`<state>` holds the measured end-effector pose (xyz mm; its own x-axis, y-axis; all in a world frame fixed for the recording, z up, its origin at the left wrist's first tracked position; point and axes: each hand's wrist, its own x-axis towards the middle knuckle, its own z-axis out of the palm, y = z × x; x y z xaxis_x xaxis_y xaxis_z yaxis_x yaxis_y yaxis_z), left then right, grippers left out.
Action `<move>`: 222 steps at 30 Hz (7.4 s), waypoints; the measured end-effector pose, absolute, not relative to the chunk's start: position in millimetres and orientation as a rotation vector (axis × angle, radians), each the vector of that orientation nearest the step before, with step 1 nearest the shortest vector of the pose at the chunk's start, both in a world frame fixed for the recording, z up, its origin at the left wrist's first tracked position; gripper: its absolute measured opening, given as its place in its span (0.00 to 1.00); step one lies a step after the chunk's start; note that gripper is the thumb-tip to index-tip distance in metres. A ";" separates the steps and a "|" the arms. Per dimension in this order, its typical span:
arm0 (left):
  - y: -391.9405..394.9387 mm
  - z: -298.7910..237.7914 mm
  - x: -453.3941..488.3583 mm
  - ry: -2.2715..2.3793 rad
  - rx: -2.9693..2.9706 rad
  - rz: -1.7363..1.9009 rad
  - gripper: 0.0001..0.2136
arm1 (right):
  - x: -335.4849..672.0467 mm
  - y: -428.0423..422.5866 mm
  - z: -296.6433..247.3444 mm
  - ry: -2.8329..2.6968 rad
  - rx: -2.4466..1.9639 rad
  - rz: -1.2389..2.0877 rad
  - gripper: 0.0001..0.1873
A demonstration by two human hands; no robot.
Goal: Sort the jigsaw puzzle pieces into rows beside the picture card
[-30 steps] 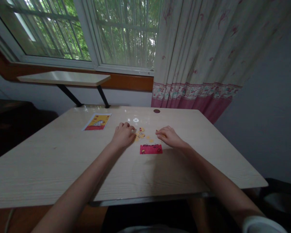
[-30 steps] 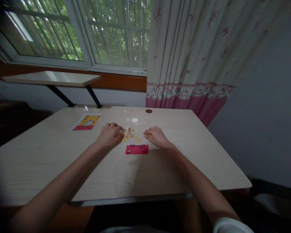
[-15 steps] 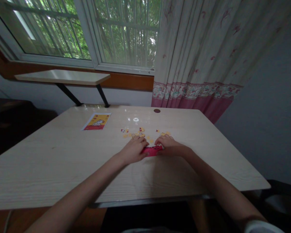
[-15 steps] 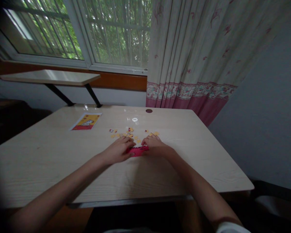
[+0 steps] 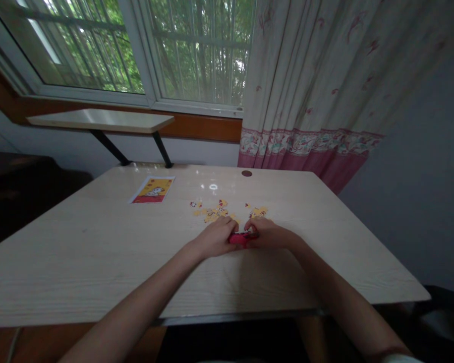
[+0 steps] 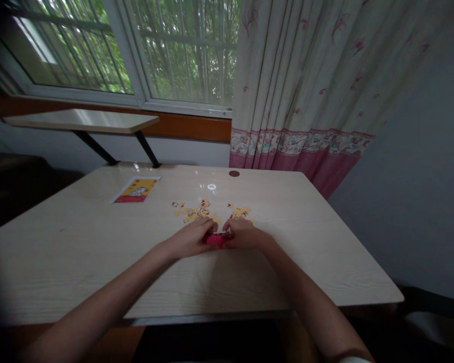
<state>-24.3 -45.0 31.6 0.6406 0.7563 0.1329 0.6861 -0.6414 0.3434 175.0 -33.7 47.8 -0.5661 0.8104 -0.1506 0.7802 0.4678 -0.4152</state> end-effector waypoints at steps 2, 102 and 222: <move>-45.1 33.3 -24.2 1.164 2.562 0.393 0.12 | 175.8 -33.4 47.1 -2.623 -1.356 0.703 0.19; -31.6 44.4 -39.3 1.190 2.580 1.033 0.08 | 148.6 -8.1 11.0 -1.166 -1.090 1.359 0.18; -29.9 34.4 -49.2 1.309 2.715 0.770 0.09 | 159.7 -15.9 11.7 -2.134 -1.260 0.222 0.13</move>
<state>-49.2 -29.9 34.4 0.5235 0.7418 0.4191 0.7268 -0.6455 0.2346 159.7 -15.9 11.7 -0.3337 0.8335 0.4404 0.7250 0.5255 -0.4451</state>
